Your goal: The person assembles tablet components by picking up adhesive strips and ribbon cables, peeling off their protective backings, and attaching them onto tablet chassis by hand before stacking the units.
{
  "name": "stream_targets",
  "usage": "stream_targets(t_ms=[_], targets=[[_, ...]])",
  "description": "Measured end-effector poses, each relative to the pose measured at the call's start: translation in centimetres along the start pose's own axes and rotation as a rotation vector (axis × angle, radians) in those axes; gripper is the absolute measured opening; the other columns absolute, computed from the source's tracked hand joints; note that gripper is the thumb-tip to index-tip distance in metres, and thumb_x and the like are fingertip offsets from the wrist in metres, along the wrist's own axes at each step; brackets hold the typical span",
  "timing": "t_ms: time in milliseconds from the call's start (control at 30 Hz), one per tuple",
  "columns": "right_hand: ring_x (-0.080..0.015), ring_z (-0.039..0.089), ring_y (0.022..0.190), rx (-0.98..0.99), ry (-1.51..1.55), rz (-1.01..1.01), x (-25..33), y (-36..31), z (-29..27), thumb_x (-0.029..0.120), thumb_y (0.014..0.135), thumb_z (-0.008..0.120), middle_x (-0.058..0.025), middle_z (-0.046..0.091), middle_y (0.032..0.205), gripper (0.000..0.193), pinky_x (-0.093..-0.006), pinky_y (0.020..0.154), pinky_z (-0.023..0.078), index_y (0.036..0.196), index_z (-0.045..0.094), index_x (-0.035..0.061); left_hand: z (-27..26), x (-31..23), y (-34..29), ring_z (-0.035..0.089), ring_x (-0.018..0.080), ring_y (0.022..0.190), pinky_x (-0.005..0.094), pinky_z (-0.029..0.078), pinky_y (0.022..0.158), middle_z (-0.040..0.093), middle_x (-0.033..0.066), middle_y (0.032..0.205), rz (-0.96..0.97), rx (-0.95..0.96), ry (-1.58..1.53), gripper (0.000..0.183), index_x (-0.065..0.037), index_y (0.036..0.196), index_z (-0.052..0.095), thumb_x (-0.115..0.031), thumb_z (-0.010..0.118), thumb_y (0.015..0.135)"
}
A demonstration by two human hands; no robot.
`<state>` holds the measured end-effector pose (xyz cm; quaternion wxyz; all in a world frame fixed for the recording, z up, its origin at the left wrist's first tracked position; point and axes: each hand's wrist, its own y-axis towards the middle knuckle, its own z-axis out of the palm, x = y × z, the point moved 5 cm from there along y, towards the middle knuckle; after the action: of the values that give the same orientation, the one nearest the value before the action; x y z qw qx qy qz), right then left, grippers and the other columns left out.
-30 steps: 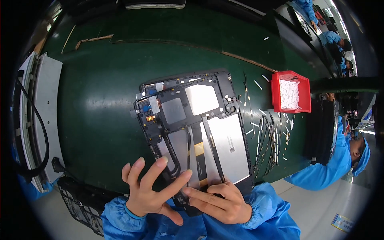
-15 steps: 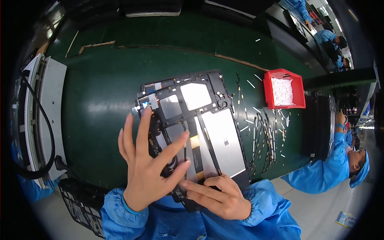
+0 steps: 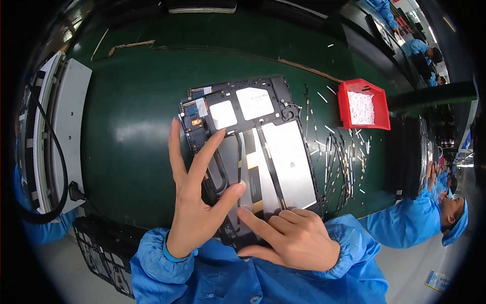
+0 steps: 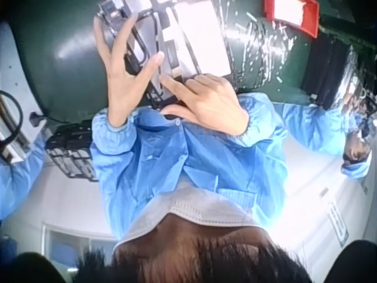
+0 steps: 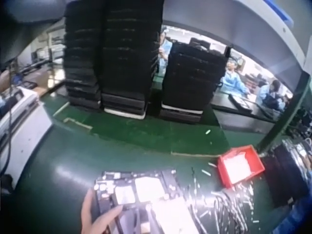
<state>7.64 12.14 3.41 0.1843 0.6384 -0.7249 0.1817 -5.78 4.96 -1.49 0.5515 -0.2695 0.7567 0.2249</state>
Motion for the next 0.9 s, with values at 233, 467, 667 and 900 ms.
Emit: stream_targets(t_ms=[233, 467, 667, 900], targets=[[-0.0099, 0.036, 0.048, 0.066, -0.232, -0.086, 1.9, -2.3, 1.9, 0.051, 0.081, 0.060, 0.0025, 0.032, 0.054, 0.061, -0.0234, 0.044, 0.028, 0.120, 0.060, 0.0039, 0.1, 0.0, -0.3, 0.036, 0.0336, 0.128, 0.0379, 0.042, 0.098, 0.004, 0.0220, 0.147, 0.060, -0.060, -0.027, 0.063, -0.005, 0.131, 0.047, -0.006, 0.070, 0.073], [-0.0127, 0.044, 0.050, 0.100, 0.107, -0.049, -0.3, -1.0, -0.7, 0.051, 0.076, 0.066, -0.0002, 0.042, 0.059, 0.070, -0.0263, 0.049, 0.038, 0.123, 0.055, 0.0009, -0.2, 1.2, -3.0, 0.032, 0.0346, 0.129, 0.0449, 0.031, 0.104, 0.015, 0.0226, 0.144, 0.052, -0.216, -0.148, 0.063, -0.003, 0.127, 0.049, -0.031, 0.071, 0.075], [-0.0097, 0.047, 0.051, 0.203, 1.315, 0.264, -5.2, 0.7, -2.4, 0.041, 0.081, 0.068, -0.0053, 0.057, 0.066, 0.076, -0.0242, 0.051, 0.036, 0.137, 0.038, -0.0010, -0.5, 2.0, -8.7, 0.017, 0.0320, 0.132, 0.0477, 0.005, 0.111, 0.034, 0.0169, 0.136, 0.570, -0.017, 0.861, 0.061, -0.034, 0.109, 0.068, -0.073, 0.028, 0.084], [-0.0015, 0.034, 0.042, 0.296, 1.684, 0.644, -6.5, 4.5, -0.9, 0.033, 0.099, 0.040, 0.0008, 0.048, 0.053, 0.055, -0.0172, 0.040, 0.025, 0.138, 0.032, -0.0046, -0.5, 3.6, -8.1, 0.016, 0.0325, 0.131, 0.0458, 0.009, 0.107, 0.037, 0.0110, 0.134, 0.567, 0.033, 0.770, 0.069, -0.036, 0.110, 0.067, -0.079, 0.021, 0.081]])
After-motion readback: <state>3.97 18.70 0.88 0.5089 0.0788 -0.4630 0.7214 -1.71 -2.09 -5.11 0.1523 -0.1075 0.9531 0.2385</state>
